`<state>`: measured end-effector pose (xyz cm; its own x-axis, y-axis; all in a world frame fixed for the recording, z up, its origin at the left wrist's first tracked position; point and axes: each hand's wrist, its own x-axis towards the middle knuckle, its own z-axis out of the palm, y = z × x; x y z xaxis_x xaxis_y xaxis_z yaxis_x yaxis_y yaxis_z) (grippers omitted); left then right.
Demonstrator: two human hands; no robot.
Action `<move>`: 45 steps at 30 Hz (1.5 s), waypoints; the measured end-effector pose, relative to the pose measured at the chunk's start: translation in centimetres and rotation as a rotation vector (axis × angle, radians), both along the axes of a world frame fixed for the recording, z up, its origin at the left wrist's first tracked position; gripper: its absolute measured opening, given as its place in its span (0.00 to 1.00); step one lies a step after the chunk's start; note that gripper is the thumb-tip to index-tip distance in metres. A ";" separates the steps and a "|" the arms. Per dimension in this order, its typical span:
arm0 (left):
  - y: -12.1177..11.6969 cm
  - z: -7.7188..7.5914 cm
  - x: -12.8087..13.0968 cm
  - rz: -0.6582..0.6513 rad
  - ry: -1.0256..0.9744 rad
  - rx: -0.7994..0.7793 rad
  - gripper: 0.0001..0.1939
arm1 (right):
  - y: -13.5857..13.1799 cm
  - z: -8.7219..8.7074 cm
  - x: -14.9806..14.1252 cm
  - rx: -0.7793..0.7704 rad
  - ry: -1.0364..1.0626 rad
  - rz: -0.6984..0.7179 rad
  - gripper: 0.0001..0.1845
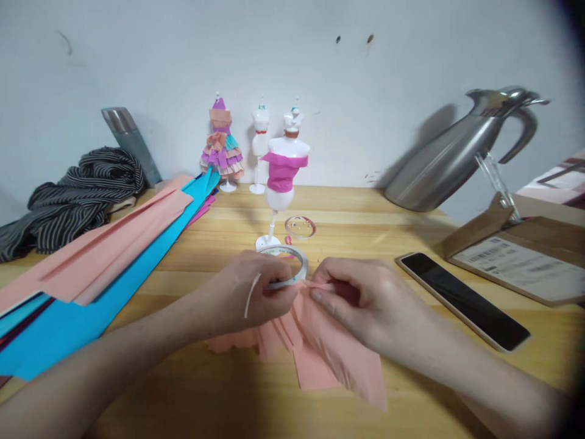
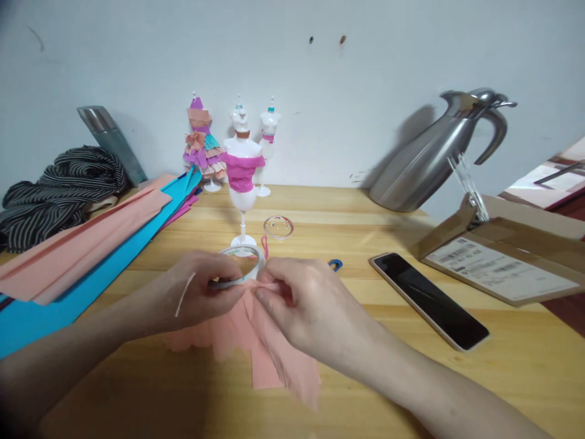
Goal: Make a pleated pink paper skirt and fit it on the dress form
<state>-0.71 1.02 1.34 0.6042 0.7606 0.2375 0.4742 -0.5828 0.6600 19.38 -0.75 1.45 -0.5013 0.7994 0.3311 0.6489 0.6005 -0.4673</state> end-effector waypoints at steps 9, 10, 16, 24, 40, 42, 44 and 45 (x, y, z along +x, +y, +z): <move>0.1 -0.2 -0.2 0.025 0.032 0.019 0.15 | -0.6 0.4 -0.5 -0.018 0.066 0.133 0.11; 0.1 -0.3 -0.3 0.026 0.034 0.021 0.15 | -0.6 0.4 -0.5 -0.023 0.069 0.136 0.11; 0.0 -0.5 -0.1 0.027 -0.008 0.072 0.15 | -0.2 0.3 0.1 -0.064 0.096 0.085 0.09; 0.1 -0.5 -0.1 0.056 -0.018 0.083 0.13 | 1.1 1.1 0.6 -0.146 -0.139 0.014 0.05; 2.6 3.2 -4.6 -0.097 0.285 -0.251 0.13 | 4.2 1.0 3.4 -0.940 -0.075 0.422 0.07; 2.8 3.3 -4.9 -0.132 0.295 -0.250 0.14 | 4.5 0.7 3.5 -0.875 -0.149 0.381 0.05; 3.0 3.1 -5.1 -0.149 0.292 -0.254 0.14 | 4.5 0.4 3.3 -0.845 -0.149 0.361 0.07; 3.1 2.9 -5.1 -0.152 0.287 -0.266 0.14 | 4.5 0.3 3.1 -0.846 -0.110 0.359 0.10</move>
